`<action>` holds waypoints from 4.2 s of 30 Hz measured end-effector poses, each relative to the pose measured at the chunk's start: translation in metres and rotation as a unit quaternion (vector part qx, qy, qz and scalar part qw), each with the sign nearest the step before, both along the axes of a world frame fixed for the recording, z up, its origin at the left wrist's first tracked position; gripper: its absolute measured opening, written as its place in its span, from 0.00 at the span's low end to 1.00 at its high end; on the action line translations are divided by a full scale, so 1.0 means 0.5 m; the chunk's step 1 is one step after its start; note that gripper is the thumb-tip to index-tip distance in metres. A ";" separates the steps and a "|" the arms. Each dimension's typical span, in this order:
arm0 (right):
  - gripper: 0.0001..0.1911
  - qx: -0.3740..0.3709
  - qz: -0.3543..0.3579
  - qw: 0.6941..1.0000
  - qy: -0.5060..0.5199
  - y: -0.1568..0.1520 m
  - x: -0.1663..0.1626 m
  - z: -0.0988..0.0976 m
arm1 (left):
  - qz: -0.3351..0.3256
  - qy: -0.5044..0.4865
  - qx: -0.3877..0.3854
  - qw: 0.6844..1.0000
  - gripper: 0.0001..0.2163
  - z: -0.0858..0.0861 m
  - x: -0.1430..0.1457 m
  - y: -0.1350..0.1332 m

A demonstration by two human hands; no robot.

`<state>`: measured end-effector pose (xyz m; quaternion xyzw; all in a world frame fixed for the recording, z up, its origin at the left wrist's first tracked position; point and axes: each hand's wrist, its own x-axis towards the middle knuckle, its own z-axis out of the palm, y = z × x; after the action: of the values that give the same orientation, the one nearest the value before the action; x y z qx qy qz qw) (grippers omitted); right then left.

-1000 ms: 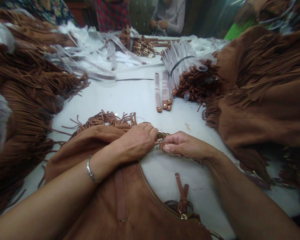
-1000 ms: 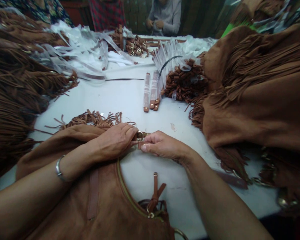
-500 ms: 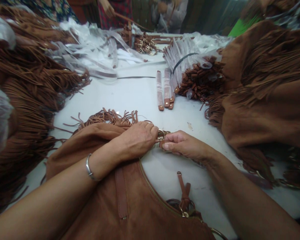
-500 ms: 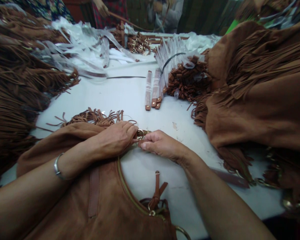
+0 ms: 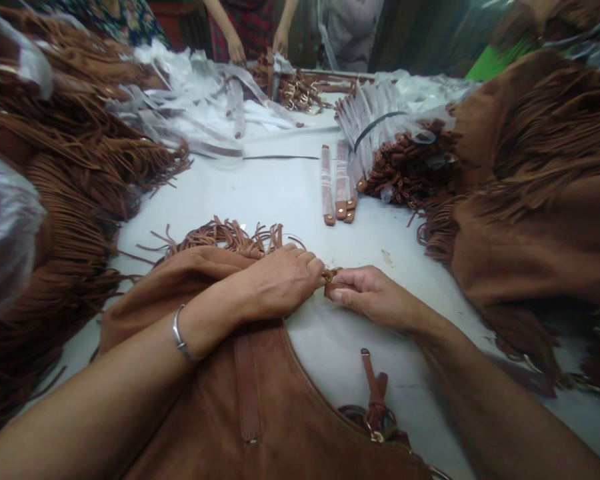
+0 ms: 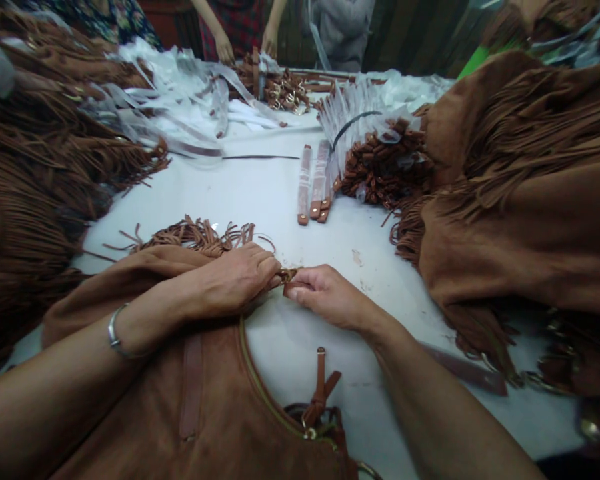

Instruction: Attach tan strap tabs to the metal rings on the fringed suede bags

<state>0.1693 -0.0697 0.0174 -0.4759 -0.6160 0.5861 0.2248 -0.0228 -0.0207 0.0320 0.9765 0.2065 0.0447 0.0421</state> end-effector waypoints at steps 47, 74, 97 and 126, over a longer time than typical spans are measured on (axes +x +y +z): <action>0.15 -0.083 -0.031 0.995 0.050 -0.006 0.003 0.026 | 0.017 0.037 0.026 0.999 0.11 0.001 0.016 -0.023; 0.14 -0.210 0.010 0.967 0.146 0.015 0.031 0.012 | -0.040 0.011 0.021 0.999 0.09 -0.003 0.025 -0.038; 0.14 -0.198 0.017 0.963 0.181 0.020 0.052 0.007 | -0.035 -0.034 -0.036 0.998 0.16 0.000 0.024 -0.050; 0.20 0.160 -0.077 0.868 -0.463 -0.079 0.166 0.062 | 0.181 0.044 0.043 0.982 0.12 -0.018 0.105 0.066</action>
<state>0.2524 -0.1091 0.0482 -0.6962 -0.6960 0.1730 0.0310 0.0298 0.0123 0.0230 0.9251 0.3789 0.0176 -0.0177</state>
